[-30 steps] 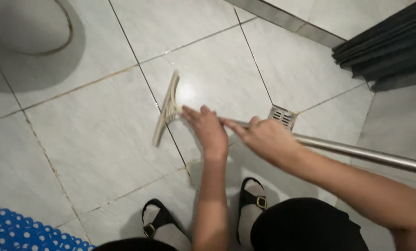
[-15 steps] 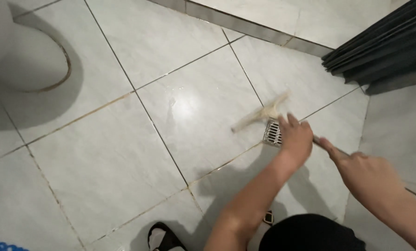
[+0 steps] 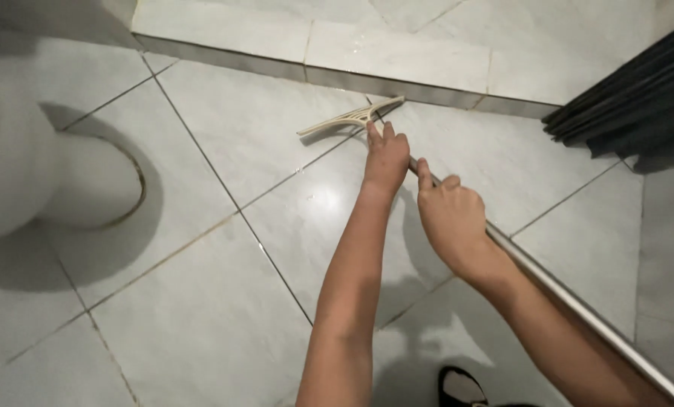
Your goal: The person sweeps the tiled bathroom floor using a long-handled squeegee. They move the tool back and forth to push water and debris toward the floor drain, working around a toilet and a blue mat.
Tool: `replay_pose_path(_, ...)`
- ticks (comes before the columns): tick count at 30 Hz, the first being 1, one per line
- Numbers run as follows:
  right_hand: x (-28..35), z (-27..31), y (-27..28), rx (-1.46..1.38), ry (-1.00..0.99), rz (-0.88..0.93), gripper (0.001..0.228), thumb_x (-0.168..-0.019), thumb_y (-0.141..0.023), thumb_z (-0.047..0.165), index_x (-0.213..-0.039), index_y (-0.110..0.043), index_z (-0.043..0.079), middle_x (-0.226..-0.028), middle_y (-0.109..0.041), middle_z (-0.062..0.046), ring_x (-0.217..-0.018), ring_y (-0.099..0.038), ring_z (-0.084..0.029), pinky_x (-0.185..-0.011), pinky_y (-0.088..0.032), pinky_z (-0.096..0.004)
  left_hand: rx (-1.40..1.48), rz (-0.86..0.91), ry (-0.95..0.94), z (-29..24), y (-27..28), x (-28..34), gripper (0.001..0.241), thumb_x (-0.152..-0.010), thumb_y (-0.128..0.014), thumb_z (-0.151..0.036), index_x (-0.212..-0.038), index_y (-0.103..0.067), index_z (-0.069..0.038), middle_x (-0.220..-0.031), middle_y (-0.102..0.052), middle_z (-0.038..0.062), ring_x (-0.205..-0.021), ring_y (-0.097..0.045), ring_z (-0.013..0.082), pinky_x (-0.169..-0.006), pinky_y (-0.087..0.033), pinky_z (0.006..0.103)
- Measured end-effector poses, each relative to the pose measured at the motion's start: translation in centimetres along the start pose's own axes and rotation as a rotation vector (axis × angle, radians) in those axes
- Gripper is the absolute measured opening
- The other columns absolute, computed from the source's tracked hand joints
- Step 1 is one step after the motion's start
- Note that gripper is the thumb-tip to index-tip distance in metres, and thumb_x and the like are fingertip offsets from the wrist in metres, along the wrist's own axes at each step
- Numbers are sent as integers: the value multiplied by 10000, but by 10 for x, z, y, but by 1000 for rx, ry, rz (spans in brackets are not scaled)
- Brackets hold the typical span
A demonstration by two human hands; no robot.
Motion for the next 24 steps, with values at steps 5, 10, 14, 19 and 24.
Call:
replay_pose_path(5,5,36,-21,82,-79,-5,619,-834,-650,39,-1438,-621,175,-619,-529,-77,-461,-612,-193,-400,-515,-355,61,79,-74,21,0,19,233,-853,-605,-26,-1053,-711,29,-1329,-619,284,-1293,-443,693,-1112,-433,644)
replay_pose_path(10,23,32,-7,146,-50,88,612,-847,-647,80,-1446,-612,203,-624,-558,-35,-465,-612,-145,-393,-504,-306,-3,21,-155,4,-5,36,177,-841,-631,-29,-968,-752,-13,-1134,-713,220,-1209,-592,530,-1138,-377,651)
replay_pose_path(14,90,3,4,147,-63,112,615,-875,-637,78,-1473,-597,215,-635,-589,-50,-486,-661,-167,-421,-516,-309,-106,128,-284,-70,-3,79,172,-835,-683,-46,-964,-771,-118,-928,-776,95,-1089,-706,282,-1125,-314,739)
replay_pose_path(19,188,-37,41,216,-124,371,622,-886,-644,125,-1495,-549,203,-617,-608,-33,-477,-643,-124,-465,-533,-268,163,266,-340,-183,5,154,218,-731,-780,-30,-947,-757,-24,-993,-725,208,-1202,-613,499,-1113,-315,760)
replay_pose_path(24,164,-42,40,201,-151,392,612,-909,-559,159,-1518,-498,139,-630,-643,-43,-374,-598,-113,-350,-506,-296,212,514,-422,-167,-28,119,164,-830,-690,-158,-935,-799,-94,-1006,-748,127,-1052,-622,290,-1084,-213,754)
Point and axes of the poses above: each hand's wrist, its own x-axis away from the middle knuckle, its own y-axis out of the back of the hand, z = x × y, the point moved 4 cm from there along -x, towards the middle knuckle
